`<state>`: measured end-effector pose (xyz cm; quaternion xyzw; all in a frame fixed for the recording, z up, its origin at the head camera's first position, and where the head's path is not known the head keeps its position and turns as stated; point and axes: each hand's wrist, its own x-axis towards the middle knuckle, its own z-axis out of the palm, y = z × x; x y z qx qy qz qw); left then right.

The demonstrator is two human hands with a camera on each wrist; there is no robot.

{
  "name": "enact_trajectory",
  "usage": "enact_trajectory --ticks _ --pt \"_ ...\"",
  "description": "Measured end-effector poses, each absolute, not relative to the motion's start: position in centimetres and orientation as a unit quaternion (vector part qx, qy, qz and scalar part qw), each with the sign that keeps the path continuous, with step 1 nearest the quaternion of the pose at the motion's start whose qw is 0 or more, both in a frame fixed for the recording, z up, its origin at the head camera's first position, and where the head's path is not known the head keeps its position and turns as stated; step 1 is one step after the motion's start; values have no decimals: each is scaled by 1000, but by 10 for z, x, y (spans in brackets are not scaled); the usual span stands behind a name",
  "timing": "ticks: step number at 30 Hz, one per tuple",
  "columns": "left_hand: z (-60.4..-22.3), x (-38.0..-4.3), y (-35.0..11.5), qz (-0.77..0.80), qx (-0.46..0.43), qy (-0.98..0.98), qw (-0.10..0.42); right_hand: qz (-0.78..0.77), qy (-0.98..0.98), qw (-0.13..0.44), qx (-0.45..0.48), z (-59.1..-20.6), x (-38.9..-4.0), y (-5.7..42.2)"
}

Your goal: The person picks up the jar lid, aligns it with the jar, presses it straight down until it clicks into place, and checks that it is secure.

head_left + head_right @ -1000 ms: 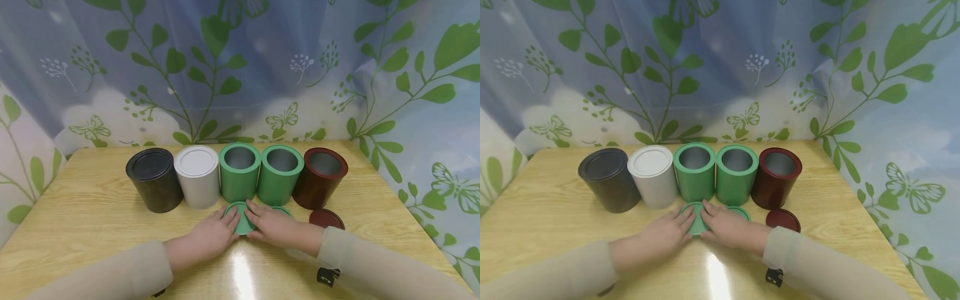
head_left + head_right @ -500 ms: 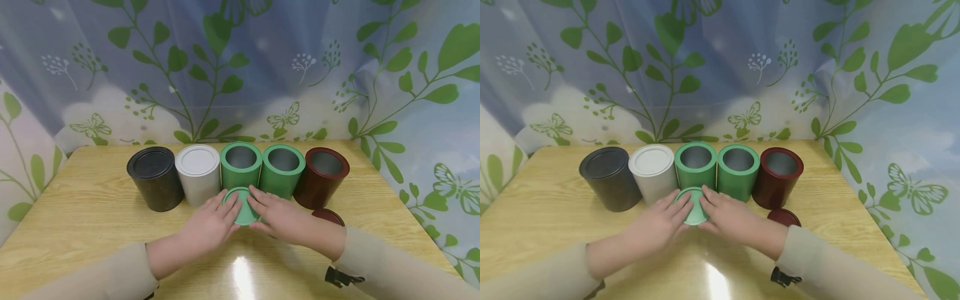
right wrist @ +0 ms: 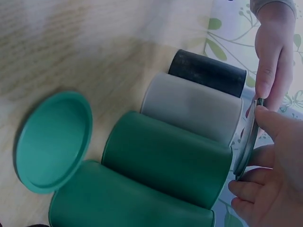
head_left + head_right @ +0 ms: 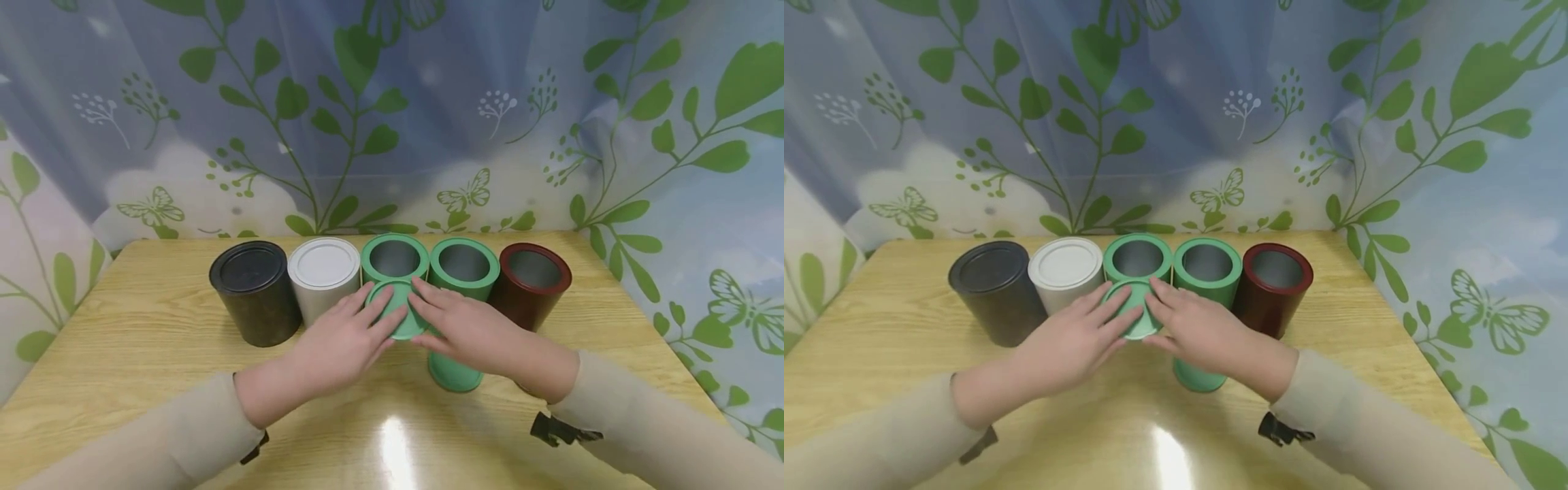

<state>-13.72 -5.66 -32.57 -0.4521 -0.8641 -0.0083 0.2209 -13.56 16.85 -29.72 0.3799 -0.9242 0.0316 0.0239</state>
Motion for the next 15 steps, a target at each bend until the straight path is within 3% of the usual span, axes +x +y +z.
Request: enact_trajectory --ticks 10,15 --pt "-312 -158 -57 -1 -465 -860 208 37 -928 8 370 -283 -156 167" --pt "-306 -173 -56 6 -455 -878 145 44 -929 -5 368 -280 -171 166"
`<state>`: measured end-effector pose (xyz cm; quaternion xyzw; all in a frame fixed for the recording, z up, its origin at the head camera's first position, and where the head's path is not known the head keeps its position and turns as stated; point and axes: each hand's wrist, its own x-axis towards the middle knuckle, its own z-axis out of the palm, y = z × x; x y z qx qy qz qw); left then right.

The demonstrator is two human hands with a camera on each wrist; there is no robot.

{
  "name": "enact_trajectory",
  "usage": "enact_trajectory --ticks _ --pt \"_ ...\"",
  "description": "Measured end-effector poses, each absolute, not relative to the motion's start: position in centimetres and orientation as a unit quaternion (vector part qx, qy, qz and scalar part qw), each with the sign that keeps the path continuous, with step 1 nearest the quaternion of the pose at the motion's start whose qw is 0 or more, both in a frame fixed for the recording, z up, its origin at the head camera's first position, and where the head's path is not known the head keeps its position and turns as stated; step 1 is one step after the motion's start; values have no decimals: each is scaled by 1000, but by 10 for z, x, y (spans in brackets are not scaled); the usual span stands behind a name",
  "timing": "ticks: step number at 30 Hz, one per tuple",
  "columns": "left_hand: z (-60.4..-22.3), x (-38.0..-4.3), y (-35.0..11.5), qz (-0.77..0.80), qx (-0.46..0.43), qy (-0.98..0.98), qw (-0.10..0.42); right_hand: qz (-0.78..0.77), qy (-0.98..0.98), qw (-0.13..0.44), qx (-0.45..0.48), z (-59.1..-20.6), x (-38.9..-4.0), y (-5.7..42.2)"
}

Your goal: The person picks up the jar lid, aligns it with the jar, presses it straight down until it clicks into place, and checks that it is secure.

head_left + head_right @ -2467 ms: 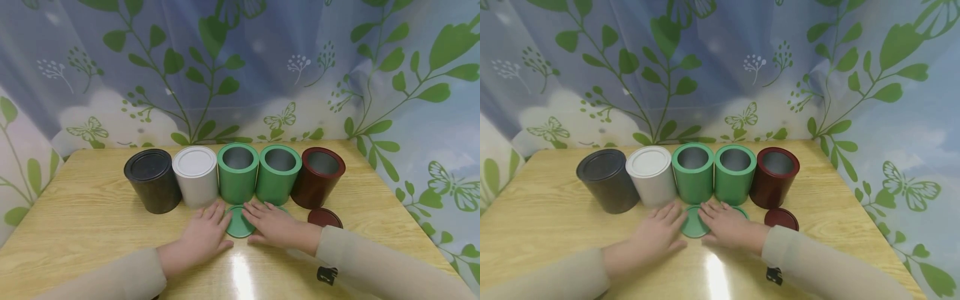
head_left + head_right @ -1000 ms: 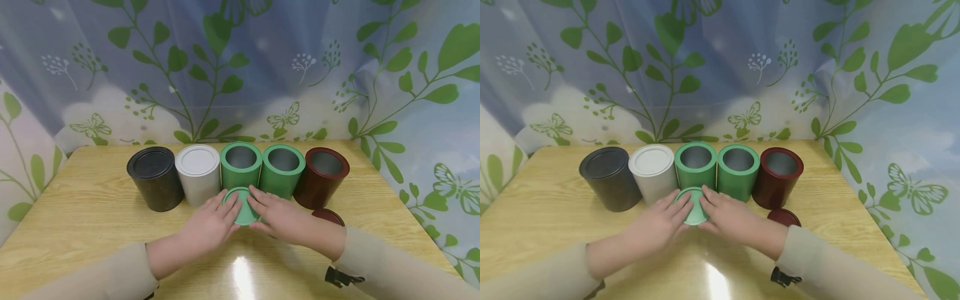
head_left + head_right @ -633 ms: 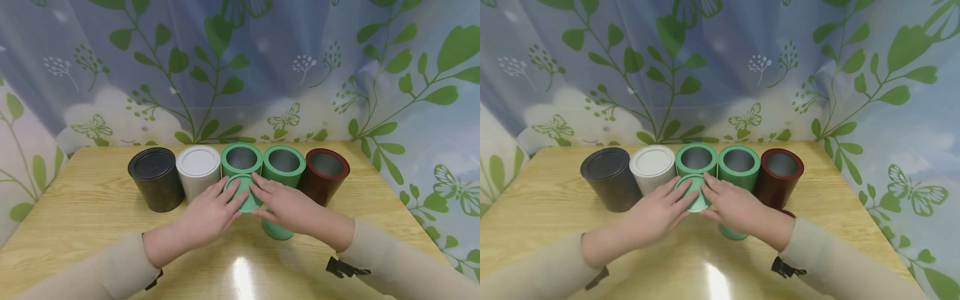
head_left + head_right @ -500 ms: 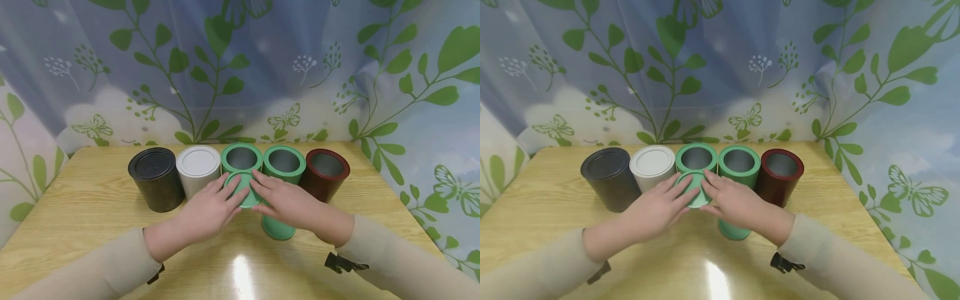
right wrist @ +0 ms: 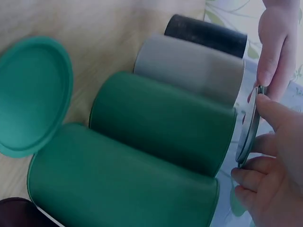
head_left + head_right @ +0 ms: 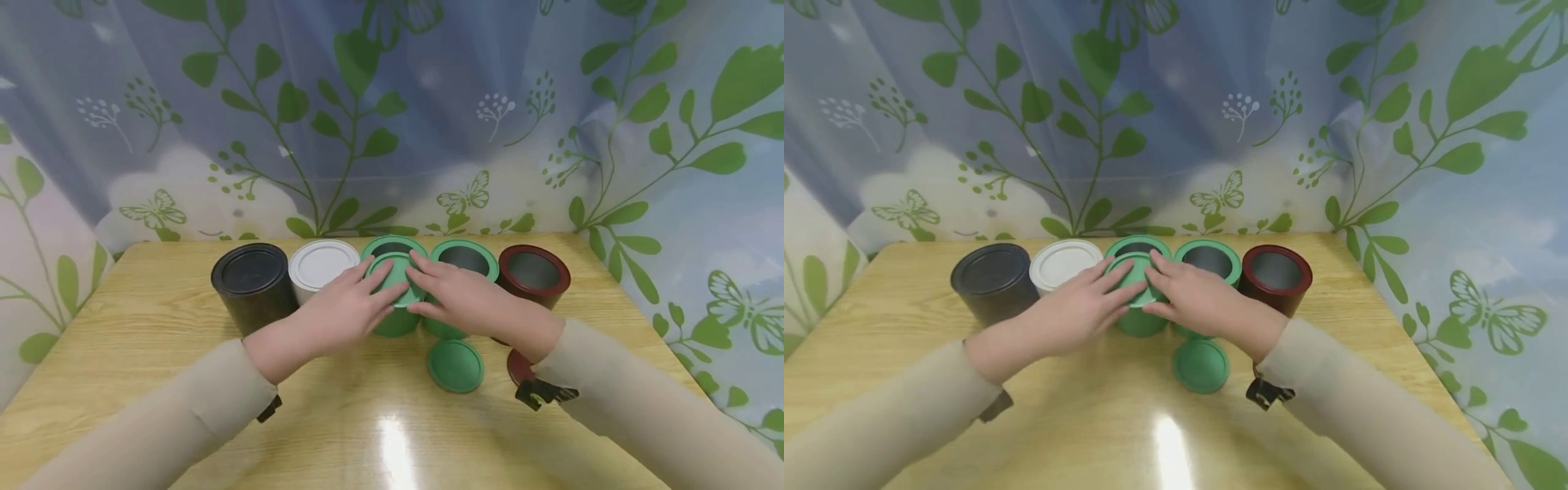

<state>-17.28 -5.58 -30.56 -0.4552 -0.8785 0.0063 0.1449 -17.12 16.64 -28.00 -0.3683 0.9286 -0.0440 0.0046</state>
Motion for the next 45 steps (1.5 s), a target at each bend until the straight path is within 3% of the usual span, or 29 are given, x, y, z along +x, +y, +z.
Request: enact_trajectory --ticks 4,19,27,45 --pt "-300 -185 -57 -1 -441 -894 84 -62 928 36 -364 -279 -185 166" --pt "-293 -215 -53 -22 -436 -900 16 -91 932 90 -338 -278 -216 166" --pt "-290 -223 -51 -57 -416 -906 -54 -106 929 117 -334 -274 -223 166" --pt "-293 -220 -49 -44 -409 -910 -52 -104 928 164 -317 -274 -227 163"
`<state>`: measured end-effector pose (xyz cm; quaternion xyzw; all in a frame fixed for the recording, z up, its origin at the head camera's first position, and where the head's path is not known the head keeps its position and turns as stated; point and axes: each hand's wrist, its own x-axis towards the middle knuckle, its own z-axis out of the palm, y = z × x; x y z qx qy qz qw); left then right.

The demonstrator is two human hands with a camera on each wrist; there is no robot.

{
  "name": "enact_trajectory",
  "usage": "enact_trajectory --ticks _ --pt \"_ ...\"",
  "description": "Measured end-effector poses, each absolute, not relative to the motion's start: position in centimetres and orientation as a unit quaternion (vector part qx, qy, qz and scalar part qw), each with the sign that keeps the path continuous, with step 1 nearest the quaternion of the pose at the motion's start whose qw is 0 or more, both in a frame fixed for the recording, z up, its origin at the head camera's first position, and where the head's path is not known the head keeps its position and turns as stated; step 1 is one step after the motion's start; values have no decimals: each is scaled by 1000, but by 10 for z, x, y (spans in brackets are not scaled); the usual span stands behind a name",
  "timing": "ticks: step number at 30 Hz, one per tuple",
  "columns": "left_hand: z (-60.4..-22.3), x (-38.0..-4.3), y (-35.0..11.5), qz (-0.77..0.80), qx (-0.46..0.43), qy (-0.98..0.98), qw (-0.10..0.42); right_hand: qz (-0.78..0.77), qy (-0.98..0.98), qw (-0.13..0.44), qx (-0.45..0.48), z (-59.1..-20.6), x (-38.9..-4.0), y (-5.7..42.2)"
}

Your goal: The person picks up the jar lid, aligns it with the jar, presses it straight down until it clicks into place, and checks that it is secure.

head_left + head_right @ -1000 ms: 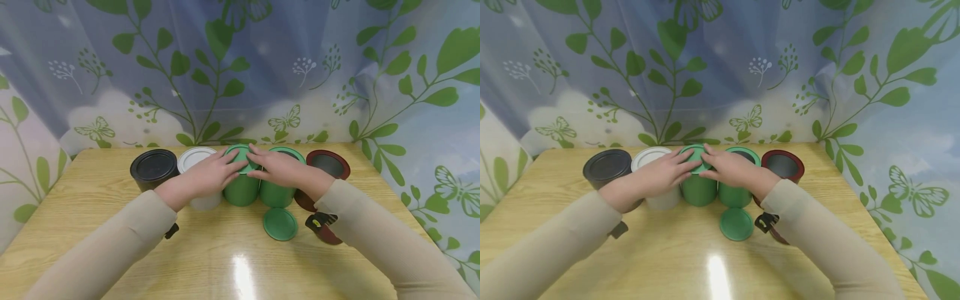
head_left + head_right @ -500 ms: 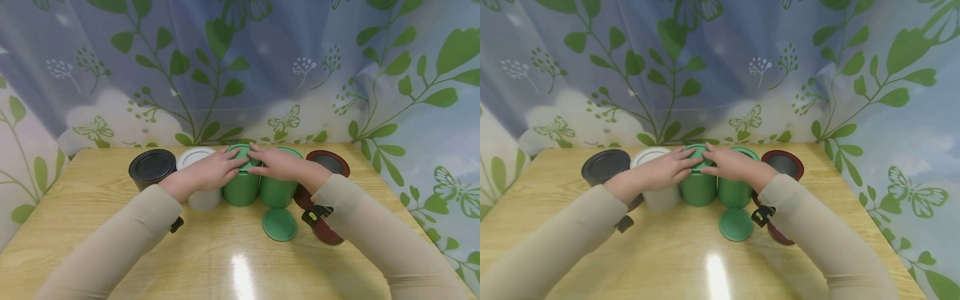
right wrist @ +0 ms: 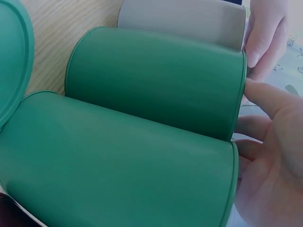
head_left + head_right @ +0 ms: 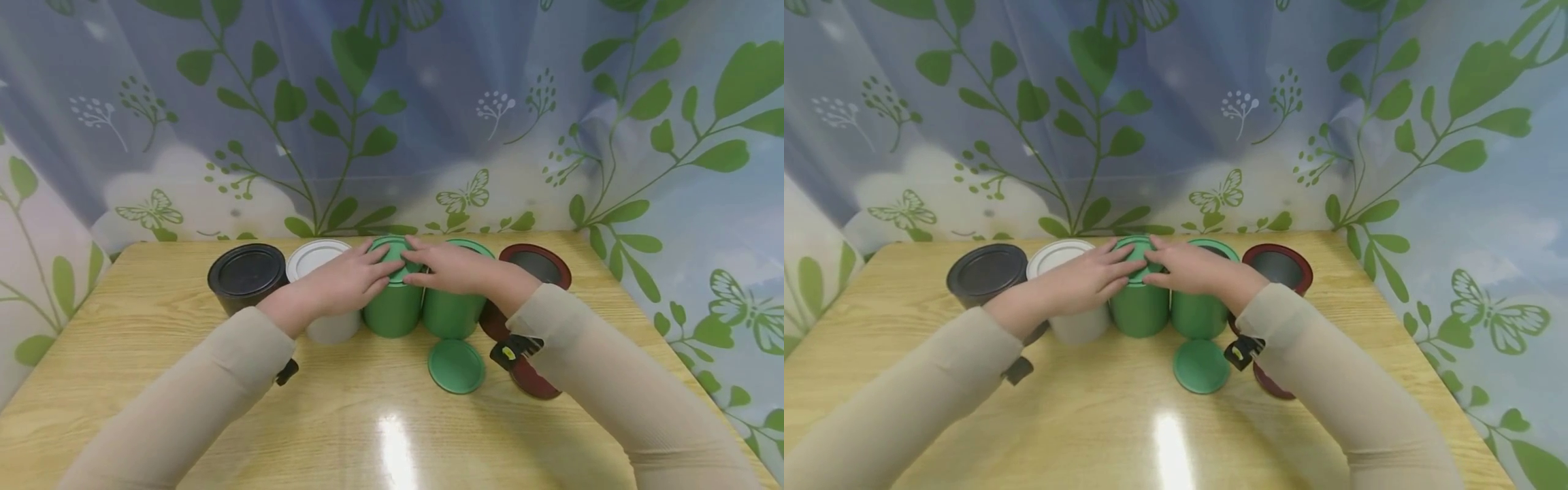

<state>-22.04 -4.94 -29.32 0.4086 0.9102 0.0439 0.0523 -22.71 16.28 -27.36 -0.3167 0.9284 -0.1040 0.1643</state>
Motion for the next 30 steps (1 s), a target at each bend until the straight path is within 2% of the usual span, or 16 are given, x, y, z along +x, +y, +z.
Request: enact_trajectory --ticks 9,14,22,30 --pt "-291 -203 -45 1 385 922 31 -95 926 177 -318 -270 -216 163" --pt "-287 -204 -40 4 350 935 57 -98 925 185 -317 -267 -215 163" --pt "-287 -216 -39 27 356 928 105 -86 923 191 -324 -264 -217 159" --pt "-284 -220 -39 36 375 923 81 -81 922 183 -333 -263 -218 159"
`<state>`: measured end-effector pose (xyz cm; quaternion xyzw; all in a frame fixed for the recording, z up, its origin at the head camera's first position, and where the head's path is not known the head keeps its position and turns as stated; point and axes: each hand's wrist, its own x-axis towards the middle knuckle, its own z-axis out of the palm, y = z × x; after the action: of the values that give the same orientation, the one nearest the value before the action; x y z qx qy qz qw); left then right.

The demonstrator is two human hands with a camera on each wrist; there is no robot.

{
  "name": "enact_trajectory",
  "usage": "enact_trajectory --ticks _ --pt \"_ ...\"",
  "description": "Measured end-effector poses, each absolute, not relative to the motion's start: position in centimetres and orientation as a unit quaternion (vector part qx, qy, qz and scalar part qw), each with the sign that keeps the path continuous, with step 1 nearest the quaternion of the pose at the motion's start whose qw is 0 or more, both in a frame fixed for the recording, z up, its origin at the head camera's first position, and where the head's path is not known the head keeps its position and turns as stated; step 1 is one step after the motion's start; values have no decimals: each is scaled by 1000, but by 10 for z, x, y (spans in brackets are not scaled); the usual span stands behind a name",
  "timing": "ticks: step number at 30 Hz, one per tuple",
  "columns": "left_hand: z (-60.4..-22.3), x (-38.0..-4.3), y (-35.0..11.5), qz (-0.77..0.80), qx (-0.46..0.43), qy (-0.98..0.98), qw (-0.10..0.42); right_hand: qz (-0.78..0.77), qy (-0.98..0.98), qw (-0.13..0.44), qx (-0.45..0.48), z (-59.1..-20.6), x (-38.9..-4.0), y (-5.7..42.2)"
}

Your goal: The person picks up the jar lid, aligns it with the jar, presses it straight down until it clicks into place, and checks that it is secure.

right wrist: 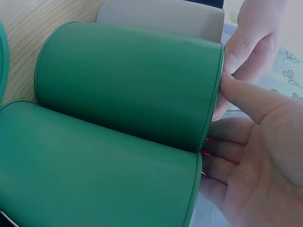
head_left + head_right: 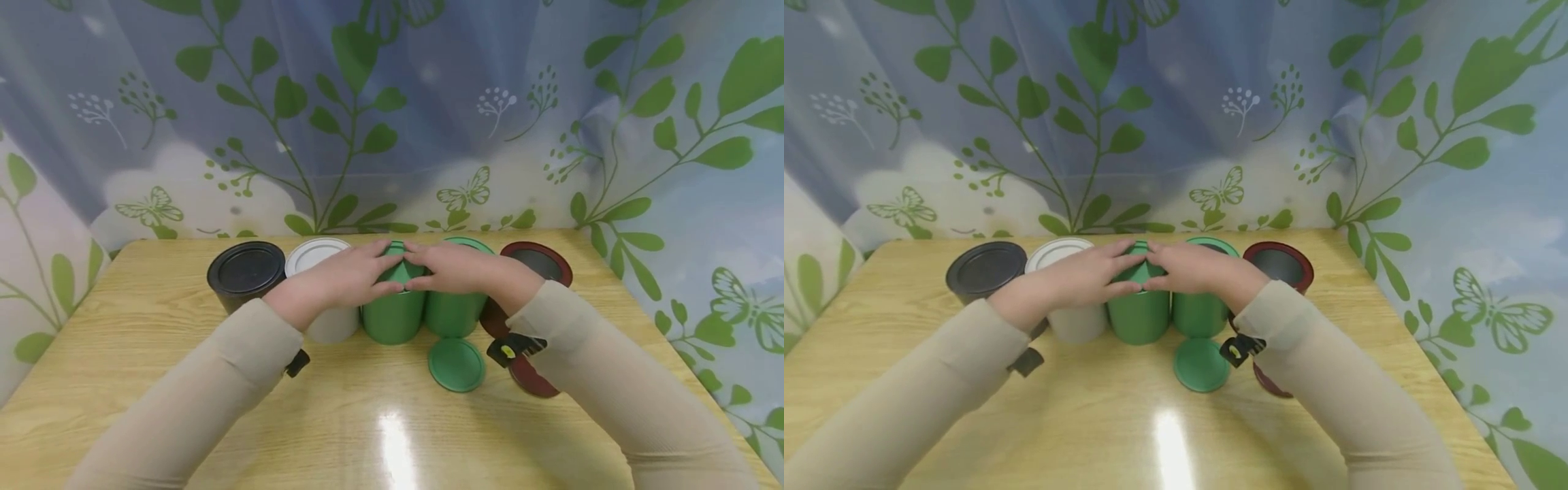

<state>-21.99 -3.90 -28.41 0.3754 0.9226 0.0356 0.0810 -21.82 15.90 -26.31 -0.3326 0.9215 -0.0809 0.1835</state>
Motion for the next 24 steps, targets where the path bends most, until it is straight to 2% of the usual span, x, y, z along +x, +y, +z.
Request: enact_trajectory --ticks 8,17,24 --pt "-280 -222 -39 46 373 922 93 -74 920 180 -341 -261 -219 158" --pt "-279 -233 -34 75 386 918 47 -71 919 176 -345 -260 -219 159" --pt "-279 -235 -31 75 385 919 43 -74 918 177 -346 -264 -221 161"
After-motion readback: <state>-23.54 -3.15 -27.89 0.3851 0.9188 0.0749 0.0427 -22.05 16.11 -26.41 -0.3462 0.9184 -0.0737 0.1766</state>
